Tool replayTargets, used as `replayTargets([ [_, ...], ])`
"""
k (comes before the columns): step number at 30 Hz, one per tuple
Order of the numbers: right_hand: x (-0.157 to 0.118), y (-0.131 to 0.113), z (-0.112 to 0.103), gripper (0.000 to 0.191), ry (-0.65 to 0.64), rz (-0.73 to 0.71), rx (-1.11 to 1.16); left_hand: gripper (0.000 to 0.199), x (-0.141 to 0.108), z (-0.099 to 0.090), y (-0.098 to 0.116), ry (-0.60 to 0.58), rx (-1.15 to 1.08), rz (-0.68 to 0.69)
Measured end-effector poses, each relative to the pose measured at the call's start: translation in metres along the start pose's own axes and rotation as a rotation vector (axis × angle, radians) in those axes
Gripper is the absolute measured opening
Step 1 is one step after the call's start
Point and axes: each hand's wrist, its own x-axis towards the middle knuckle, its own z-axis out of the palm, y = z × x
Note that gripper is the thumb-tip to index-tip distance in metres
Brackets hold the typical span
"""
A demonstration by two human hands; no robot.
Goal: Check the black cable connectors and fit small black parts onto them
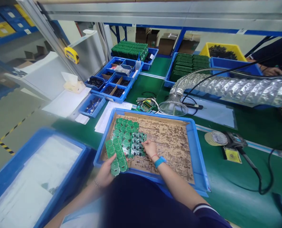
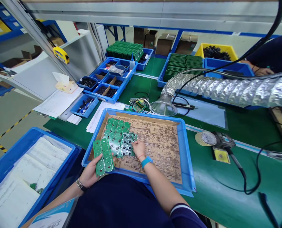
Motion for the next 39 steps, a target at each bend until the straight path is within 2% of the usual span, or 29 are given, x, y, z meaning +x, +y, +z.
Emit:
replayTargets([
  [6, 0.003, 0.004, 0.002, 0.022, -0.006, -0.017, -0.065, 0.034, 0.0, 0.004, 0.0, 0.008, -0.002, -0.02],
  [10, 0.005, 0.004, 0.003, 0.023, 0.026, -0.095, -0.122, 0.034, 0.0, 0.005, 0.001, -0.003, 0.017, -0.017],
  [15, -0.005, 0.0, -0.007, 0.014, 0.111, -0.375, -0.223, 0.034, -0.001, 0.004, 0.001, 0.015, 0.001, -0.007],
  [19, -0.019, 0.0, -0.015, 0.024, 0.118, -0.639, -0.328, 0.035, -0.001, 0.004, 0.002, 0.003, -0.011, -0.009],
  [22, -0.025, 0.004, -0.018, 0.029, 0.116, -0.729, -0.408, 0.034, -0.002, 0.005, 0.003, 0.003, -0.007, 0.001],
  [27, -0.025, 0.008, -0.017, 0.031, 0.139, -0.77, -0.504, 0.033, -0.001, 0.005, 0.002, 0.01, -0.002, -0.002],
  [39, -0.028, 0.002, -0.017, 0.031, 0.166, -0.756, -0.595, 0.032, -0.002, 0.006, 0.002, 0.02, 0.0, -0.004],
])
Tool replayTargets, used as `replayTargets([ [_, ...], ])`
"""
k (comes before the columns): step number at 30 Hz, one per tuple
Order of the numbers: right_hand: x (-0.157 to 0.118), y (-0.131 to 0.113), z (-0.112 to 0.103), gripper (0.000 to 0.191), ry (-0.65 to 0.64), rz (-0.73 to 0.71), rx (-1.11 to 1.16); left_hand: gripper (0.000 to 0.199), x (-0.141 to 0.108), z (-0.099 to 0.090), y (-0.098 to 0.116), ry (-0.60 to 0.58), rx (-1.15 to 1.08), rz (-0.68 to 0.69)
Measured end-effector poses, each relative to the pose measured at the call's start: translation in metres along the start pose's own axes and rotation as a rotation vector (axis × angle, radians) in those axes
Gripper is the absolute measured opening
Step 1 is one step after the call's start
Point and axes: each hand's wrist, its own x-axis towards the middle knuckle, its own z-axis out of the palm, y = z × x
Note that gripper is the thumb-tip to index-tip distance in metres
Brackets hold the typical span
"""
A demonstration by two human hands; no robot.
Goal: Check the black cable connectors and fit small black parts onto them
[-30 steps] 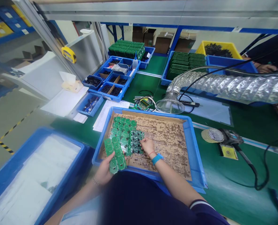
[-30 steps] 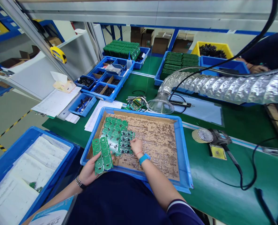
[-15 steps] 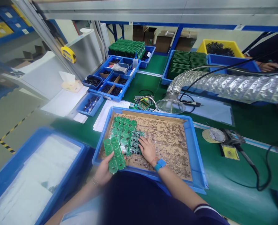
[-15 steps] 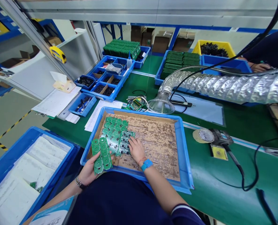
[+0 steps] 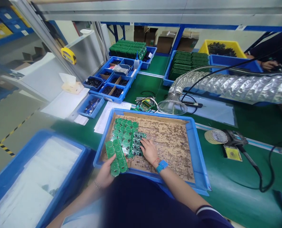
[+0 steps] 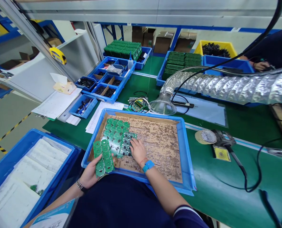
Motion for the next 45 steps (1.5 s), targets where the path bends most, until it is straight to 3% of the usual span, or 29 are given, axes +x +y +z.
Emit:
replayTargets([
  [10, 0.001, -0.006, -0.003, 0.031, 0.0, 0.003, -0.029, 0.031, -0.001, -0.001, -0.001, 0.005, -0.001, -0.004],
  [23, -0.004, 0.017, 0.0, 0.032, -0.01, 0.015, -0.013, 0.033, 0.002, -0.005, -0.001, 0.025, 0.005, -0.025],
  [45, -0.008, 0.021, -0.002, 0.031, -0.018, 0.036, 0.011, 0.036, 0.002, -0.008, -0.002, 0.01, -0.01, -0.021],
])
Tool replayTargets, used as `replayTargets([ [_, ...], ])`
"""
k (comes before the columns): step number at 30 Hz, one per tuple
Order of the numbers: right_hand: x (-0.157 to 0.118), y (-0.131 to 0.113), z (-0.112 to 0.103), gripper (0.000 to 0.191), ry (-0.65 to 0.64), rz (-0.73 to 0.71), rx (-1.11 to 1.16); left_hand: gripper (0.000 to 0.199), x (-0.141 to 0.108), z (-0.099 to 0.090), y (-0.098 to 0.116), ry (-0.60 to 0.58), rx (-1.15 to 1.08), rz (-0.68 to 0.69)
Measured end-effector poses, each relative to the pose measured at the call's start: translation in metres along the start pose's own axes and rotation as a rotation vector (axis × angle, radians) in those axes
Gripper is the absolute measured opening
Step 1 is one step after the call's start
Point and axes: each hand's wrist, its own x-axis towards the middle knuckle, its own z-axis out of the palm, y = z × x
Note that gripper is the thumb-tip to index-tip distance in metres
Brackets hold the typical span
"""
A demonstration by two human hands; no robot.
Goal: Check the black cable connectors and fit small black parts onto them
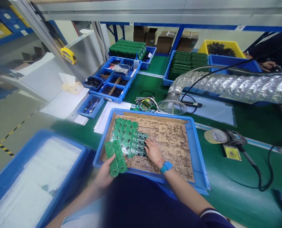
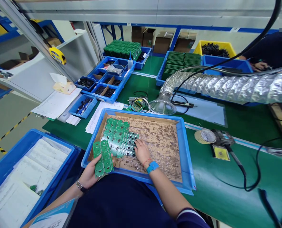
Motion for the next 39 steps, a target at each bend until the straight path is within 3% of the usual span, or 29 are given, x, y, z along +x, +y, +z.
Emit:
replayTargets([
  [10, -0.003, -0.012, -0.007, 0.03, -0.003, 0.007, 0.099, 0.033, -0.003, 0.006, 0.001, -0.005, -0.008, 0.001],
  [15, -0.001, -0.032, -0.02, 0.027, -0.014, -0.002, 0.229, 0.036, -0.002, 0.008, 0.002, -0.066, -0.049, -0.03],
  [20, -0.007, -0.07, -0.035, 0.022, -0.125, -0.04, 0.462, 0.033, -0.005, 0.015, 0.001, -0.089, 0.012, 0.003],
  [23, -0.013, -0.089, -0.039, 0.018, -0.242, 0.045, 0.751, 0.029, -0.006, 0.017, -0.001, -0.097, 0.027, 0.057],
  [26, -0.018, -0.1, -0.038, 0.014, -0.268, 0.131, 0.927, 0.029, -0.007, 0.017, -0.004, -0.093, 0.032, 0.093],
  [32, -0.026, -0.108, -0.04, 0.016, -0.2, 0.149, 0.911, 0.028, -0.009, 0.02, -0.005, -0.074, 0.041, 0.119],
  [39, -0.032, -0.127, -0.048, 0.053, -0.144, -0.067, 0.576, 0.032, -0.005, 0.02, -0.012, -0.117, 0.047, 0.123],
])
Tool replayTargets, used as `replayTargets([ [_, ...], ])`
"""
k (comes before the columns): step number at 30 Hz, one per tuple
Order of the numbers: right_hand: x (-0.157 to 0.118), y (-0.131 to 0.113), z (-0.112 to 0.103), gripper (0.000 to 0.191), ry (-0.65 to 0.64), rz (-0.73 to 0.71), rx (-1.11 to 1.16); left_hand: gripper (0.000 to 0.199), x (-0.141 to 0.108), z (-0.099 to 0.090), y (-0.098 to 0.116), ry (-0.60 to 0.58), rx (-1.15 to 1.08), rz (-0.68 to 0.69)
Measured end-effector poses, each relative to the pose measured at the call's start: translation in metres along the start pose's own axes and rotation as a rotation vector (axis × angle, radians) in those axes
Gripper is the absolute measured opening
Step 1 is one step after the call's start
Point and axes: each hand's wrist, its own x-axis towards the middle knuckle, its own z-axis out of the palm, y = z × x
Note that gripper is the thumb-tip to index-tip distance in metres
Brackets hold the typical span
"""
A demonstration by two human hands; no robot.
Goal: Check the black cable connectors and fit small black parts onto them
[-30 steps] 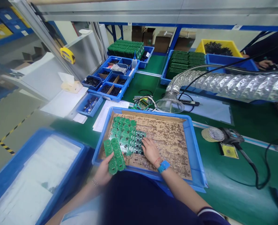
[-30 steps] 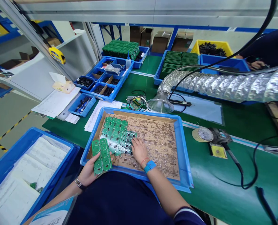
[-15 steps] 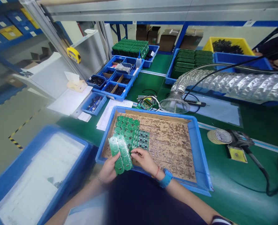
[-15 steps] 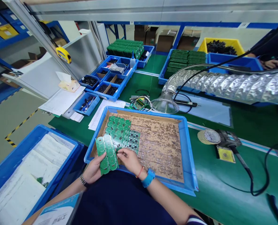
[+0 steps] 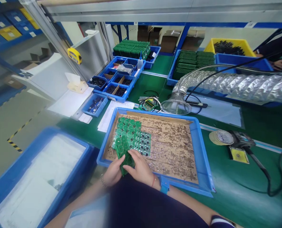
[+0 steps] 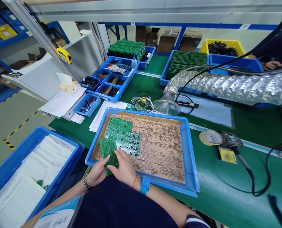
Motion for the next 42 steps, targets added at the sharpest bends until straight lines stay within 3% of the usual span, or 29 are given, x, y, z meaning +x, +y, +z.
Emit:
replayTargets([
  [4, -0.001, -0.004, 0.005, 0.063, -0.009, 0.0, -0.046, 0.038, 0.0, -0.001, -0.003, -0.053, 0.011, 0.022],
  [11, 0.0, 0.004, -0.013, 0.034, -0.121, 0.18, 0.372, 0.044, -0.005, -0.002, 0.0, -0.001, -0.026, 0.006],
  [15, 0.0, 0.027, -0.028, 0.01, -0.006, 0.355, 0.509, 0.043, -0.007, -0.004, 0.004, 0.04, -0.072, -0.05],
  [21, -0.003, 0.074, -0.03, 0.021, 0.055, 0.554, 0.637, 0.045, -0.004, -0.006, 0.004, 0.047, -0.054, -0.066],
  [28, 0.011, 0.119, -0.034, 0.021, 0.22, 0.657, 0.608, 0.039, -0.002, -0.004, 0.006, 0.094, -0.035, -0.085],
  [42, 0.021, 0.135, -0.024, 0.017, 0.243, 0.616, 0.273, 0.047, 0.0, -0.012, 0.004, 0.089, -0.007, -0.063],
])
